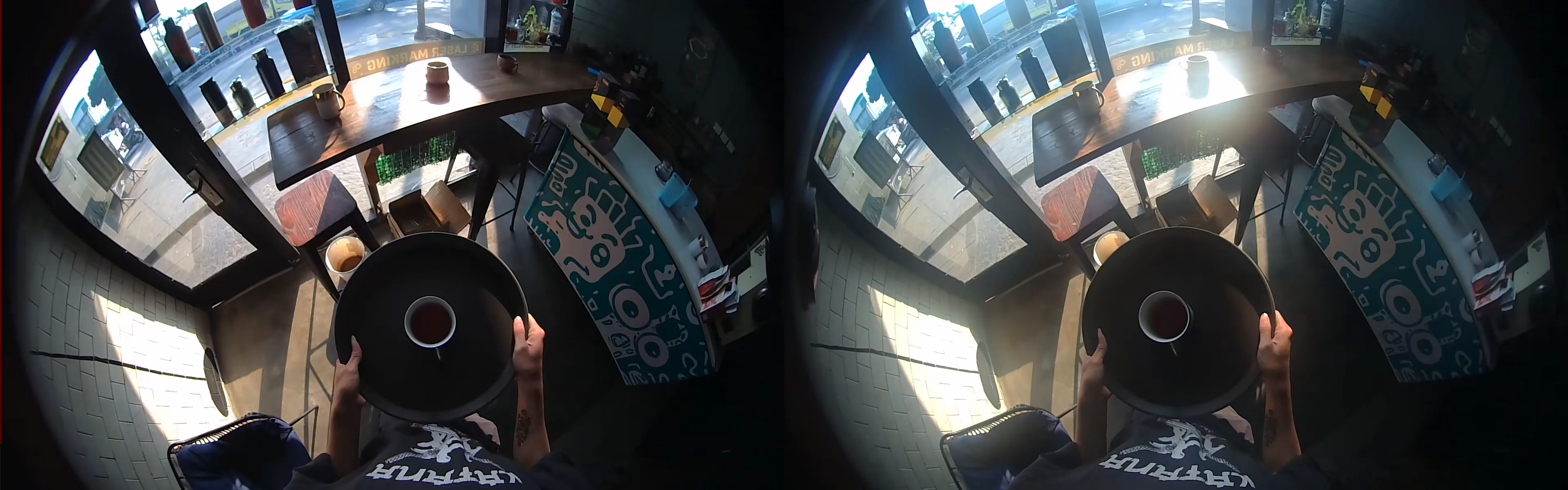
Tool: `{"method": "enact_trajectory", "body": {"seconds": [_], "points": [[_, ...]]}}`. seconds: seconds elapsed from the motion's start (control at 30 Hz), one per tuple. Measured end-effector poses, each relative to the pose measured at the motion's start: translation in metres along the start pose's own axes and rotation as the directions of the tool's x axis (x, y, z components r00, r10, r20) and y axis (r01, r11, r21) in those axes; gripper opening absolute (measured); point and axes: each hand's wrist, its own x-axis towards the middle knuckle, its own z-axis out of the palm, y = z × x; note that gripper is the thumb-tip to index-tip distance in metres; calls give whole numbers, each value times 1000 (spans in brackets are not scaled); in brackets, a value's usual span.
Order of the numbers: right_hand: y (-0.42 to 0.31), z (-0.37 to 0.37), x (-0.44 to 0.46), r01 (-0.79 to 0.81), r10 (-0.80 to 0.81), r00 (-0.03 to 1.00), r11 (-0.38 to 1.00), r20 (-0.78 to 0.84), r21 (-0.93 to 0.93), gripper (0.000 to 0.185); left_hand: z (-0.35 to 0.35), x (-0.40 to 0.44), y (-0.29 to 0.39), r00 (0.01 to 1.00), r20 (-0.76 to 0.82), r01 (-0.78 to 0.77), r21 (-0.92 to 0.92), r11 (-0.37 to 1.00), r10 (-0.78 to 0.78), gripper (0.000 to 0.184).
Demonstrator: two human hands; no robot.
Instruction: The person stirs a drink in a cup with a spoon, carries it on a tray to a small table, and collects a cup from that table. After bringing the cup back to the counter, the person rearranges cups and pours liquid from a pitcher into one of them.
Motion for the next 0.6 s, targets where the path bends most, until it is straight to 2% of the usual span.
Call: {"method": "enact_trajectory", "body": {"seconds": [0.1, 0.13, 0.27, 0.37, 0.43, 0.47, 0.53, 0.6], "points": [[-5, 13, 42, 6, -5, 1000, 995, -13, 96, 24, 22, 43, 11, 999, 33, -37, 9, 999, 37, 59], [-3, 17, 58, 16, -14, 1000, 996, -22, 90, 24, 32, 55, 17, 996, 50, -74, 11, 997, 73, 58], [-16, 28, 121, 25, -23, 999, 997, -31, 76, 24, 67, 104, 45, 995, 92, -38, -25, 999, 40, 56], [-35, 40, 169, 28, -26, 999, 992, -24, 123, 22, 99, 135, 76, 993, 95, -77, 12, 997, 76, 55], [-38, 45, 196, 34, -34, 999, 997, -9, 69, 21, 104, 161, 86, 992, 123, 3, -108, 994, 11, 49], [-41, 50, 209, 12, -11, 1000, 996, -10, 93, 21, 108, 171, 90, 993, 118, 3, -109, 994, 10, 49], [-48, 57, 235, 13, -14, 1000, 995, 9, 100, 21, 120, 189, 103, 989, 102, -93, -107, 990, 104, 48], [-50, 64, 263, 28, -32, 999, 995, 36, 92, 21, 132, 207, 113, 987, 99, -116, -102, 988, 126, 48]]}}
